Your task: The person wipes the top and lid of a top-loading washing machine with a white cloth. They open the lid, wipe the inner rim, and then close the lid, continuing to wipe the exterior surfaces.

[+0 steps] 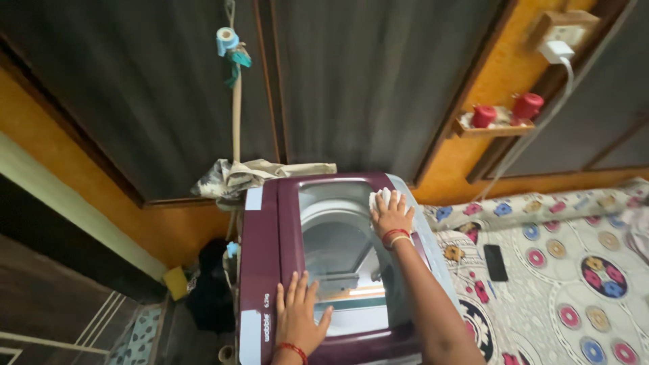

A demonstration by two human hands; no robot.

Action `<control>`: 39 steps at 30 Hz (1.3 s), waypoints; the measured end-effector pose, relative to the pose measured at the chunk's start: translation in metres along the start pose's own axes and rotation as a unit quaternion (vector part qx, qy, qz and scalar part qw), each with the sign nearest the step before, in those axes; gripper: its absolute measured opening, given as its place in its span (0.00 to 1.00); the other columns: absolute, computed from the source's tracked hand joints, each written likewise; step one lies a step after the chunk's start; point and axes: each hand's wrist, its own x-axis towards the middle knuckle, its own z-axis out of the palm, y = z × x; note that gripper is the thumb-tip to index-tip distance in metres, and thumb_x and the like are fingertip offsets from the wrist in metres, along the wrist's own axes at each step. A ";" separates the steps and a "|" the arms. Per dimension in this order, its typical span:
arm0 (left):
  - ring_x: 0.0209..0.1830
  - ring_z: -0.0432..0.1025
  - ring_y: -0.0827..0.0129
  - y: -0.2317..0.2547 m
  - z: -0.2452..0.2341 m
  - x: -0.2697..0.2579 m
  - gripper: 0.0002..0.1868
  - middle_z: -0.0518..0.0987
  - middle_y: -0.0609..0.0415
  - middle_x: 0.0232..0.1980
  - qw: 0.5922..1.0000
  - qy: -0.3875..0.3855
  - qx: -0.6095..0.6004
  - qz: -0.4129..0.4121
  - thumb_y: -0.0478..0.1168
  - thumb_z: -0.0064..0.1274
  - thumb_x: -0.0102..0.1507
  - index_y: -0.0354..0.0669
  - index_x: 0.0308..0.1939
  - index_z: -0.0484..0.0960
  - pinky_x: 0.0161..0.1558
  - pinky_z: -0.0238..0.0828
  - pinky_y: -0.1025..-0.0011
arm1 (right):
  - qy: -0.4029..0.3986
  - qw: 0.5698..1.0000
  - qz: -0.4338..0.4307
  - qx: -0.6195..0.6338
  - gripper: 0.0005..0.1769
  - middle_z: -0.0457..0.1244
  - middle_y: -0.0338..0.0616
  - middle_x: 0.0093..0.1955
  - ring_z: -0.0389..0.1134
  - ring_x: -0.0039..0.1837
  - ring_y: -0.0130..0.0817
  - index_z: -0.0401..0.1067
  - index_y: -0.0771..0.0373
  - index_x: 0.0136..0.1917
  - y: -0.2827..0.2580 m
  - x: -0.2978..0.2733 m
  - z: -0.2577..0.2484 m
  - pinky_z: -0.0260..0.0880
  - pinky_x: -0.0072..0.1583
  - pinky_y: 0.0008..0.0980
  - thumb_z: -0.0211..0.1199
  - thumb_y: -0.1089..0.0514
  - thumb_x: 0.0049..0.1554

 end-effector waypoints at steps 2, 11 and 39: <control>0.82 0.41 0.52 -0.003 0.003 0.002 0.38 0.55 0.44 0.80 1.000 -0.008 -0.007 -0.003 0.57 0.52 0.61 0.42 0.71 0.69 0.75 0.26 0.46 | 0.010 1.000 -0.008 0.005 0.35 0.39 0.48 0.86 0.36 0.85 0.55 0.51 0.37 0.80 -0.014 0.025 0.012 0.39 0.74 0.69 0.43 0.31 0.63; 0.81 0.43 0.49 -0.010 0.011 0.001 0.33 0.59 0.41 0.79 0.999 0.023 -0.042 0.011 0.54 0.54 0.61 0.38 0.65 0.73 0.73 0.27 0.43 | 0.020 0.996 -0.070 0.043 0.36 0.38 0.46 0.86 0.35 0.85 0.54 0.48 0.37 0.82 -0.112 0.087 0.046 0.40 0.74 0.68 0.41 0.30 0.63; 0.75 0.59 0.49 -0.019 0.031 -0.003 0.35 0.72 0.41 0.68 0.981 0.173 -0.074 0.054 0.55 0.52 0.63 0.37 0.68 0.69 0.75 0.44 0.49 | -0.008 0.961 -0.258 0.101 0.35 0.44 0.51 0.83 0.38 0.84 0.56 0.53 0.33 0.80 -0.064 -0.175 -0.046 0.40 0.74 0.67 0.51 0.33 0.61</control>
